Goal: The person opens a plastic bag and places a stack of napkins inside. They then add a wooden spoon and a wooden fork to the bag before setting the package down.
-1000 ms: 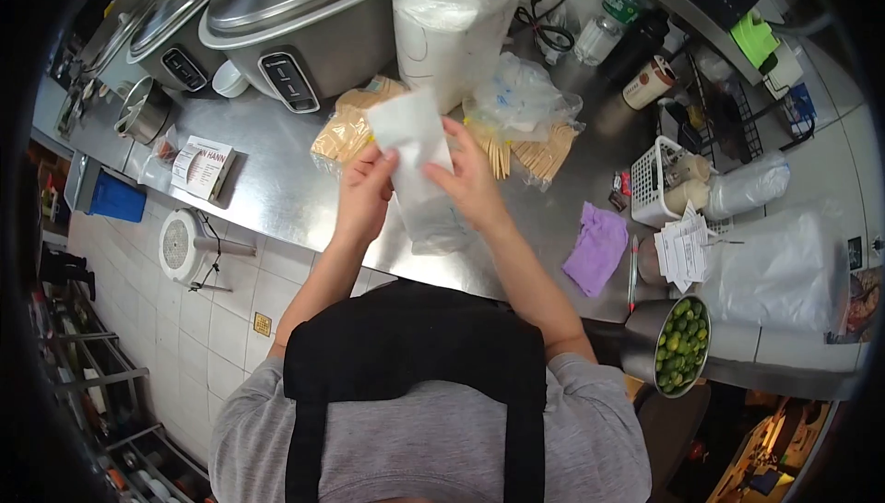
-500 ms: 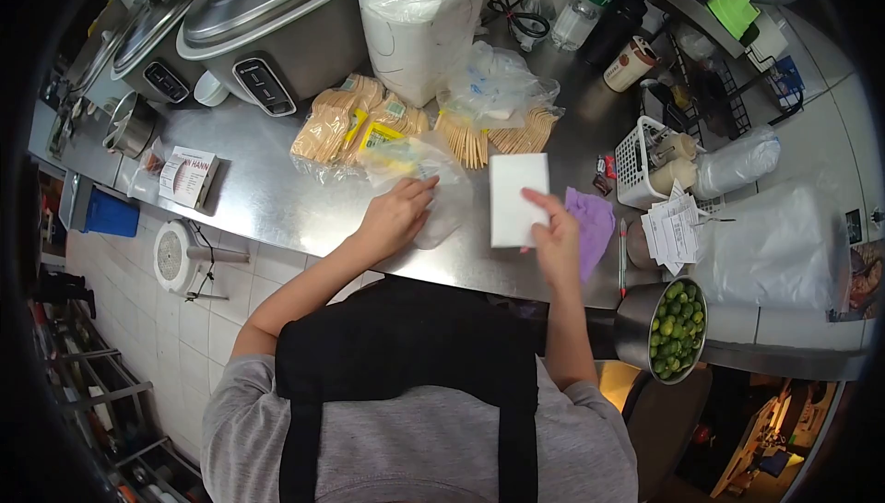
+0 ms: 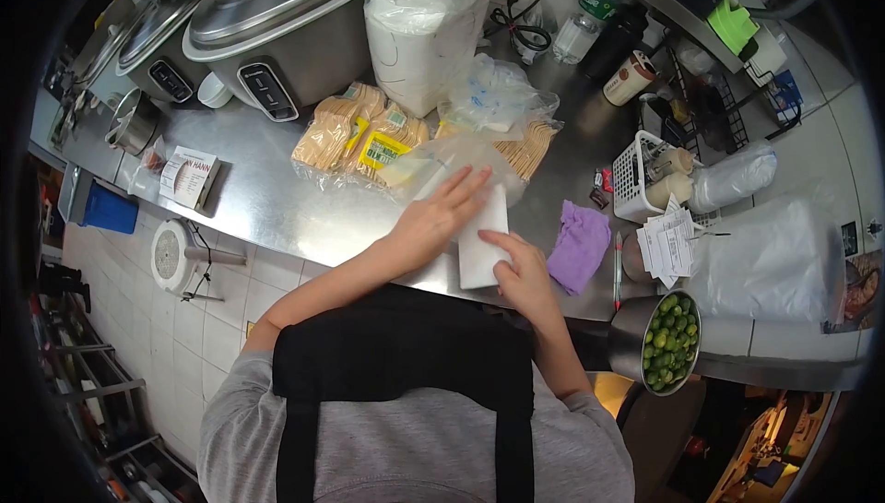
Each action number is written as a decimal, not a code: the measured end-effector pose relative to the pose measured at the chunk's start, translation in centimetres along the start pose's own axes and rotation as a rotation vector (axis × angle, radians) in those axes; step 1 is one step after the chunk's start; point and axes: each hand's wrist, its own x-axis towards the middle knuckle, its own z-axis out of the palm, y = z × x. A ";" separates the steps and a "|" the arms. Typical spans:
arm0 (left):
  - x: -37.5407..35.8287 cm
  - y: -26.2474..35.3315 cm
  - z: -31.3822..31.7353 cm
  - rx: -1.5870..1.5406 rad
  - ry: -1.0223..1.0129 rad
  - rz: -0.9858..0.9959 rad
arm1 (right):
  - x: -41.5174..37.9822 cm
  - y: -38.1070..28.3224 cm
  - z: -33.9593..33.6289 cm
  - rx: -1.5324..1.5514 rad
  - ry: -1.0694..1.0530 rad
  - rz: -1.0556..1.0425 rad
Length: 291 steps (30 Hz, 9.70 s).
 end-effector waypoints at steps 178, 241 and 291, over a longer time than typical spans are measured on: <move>-0.6 -4.8 3.3 -1.942 0.212 -0.836 | 17.2 11.2 -7.4 -0.607 0.685 0.346; -1.0 -4.2 3.3 -1.955 0.186 -0.844 | 14.1 13.1 -8.1 -0.320 0.673 0.135; -1.4 -4.9 -0.1 -1.844 0.761 -0.727 | 10.7 2.7 10.2 0.501 0.060 -0.249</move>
